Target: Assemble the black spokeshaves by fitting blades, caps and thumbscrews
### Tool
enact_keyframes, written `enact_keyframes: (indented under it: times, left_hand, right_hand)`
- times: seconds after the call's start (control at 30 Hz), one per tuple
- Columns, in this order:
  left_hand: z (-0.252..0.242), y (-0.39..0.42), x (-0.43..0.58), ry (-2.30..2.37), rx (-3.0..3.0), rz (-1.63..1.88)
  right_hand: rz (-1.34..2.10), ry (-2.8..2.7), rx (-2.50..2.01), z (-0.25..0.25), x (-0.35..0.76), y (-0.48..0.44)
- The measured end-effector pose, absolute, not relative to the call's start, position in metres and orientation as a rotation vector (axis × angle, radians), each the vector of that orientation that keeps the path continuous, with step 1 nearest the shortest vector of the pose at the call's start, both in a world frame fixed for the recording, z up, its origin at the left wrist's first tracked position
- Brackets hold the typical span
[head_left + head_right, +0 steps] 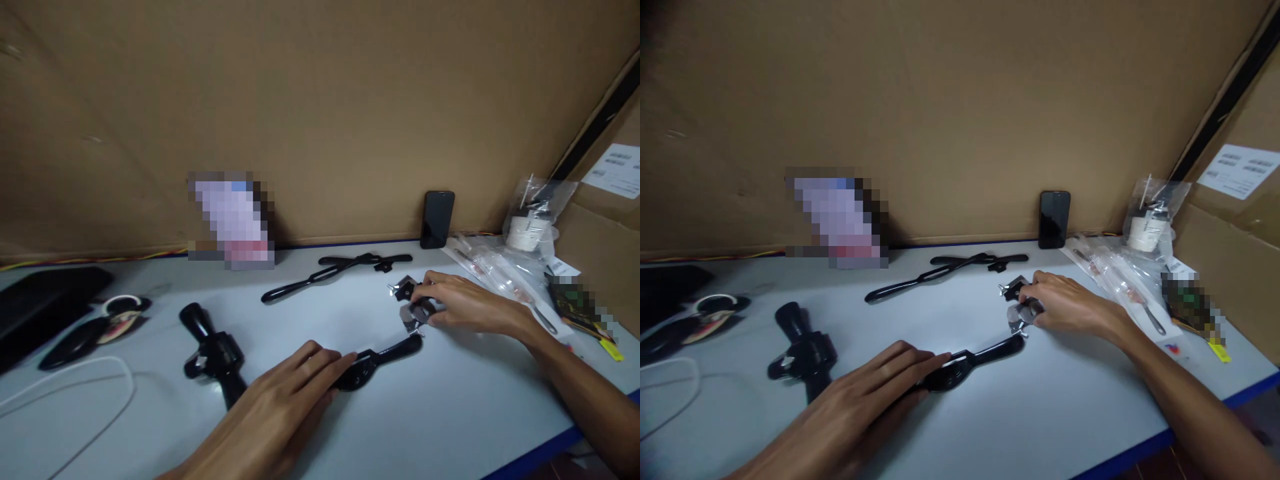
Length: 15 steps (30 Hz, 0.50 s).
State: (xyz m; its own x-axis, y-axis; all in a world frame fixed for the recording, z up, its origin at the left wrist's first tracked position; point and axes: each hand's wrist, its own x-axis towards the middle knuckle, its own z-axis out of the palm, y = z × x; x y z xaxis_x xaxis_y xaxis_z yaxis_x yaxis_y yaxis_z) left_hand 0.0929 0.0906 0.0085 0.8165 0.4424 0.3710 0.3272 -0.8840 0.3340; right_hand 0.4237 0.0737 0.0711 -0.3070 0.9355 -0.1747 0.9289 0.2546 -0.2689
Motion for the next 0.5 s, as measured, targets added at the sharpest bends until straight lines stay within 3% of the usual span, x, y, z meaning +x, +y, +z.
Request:
enact_keyframes:
  times: [0.2, 0.5]
  left_hand:
    - [0.019, 0.096, 0.083, 0.627, 2.664, 0.370]
    - [0.050, 0.109, 0.066, 0.731, 2.554, -0.068]
  right_hand:
    - [0.405, -2.417, -1.898, 0.063, 0.429, 0.075]
    - [0.517, -2.433, -1.876, 0.070, 0.423, 0.072]
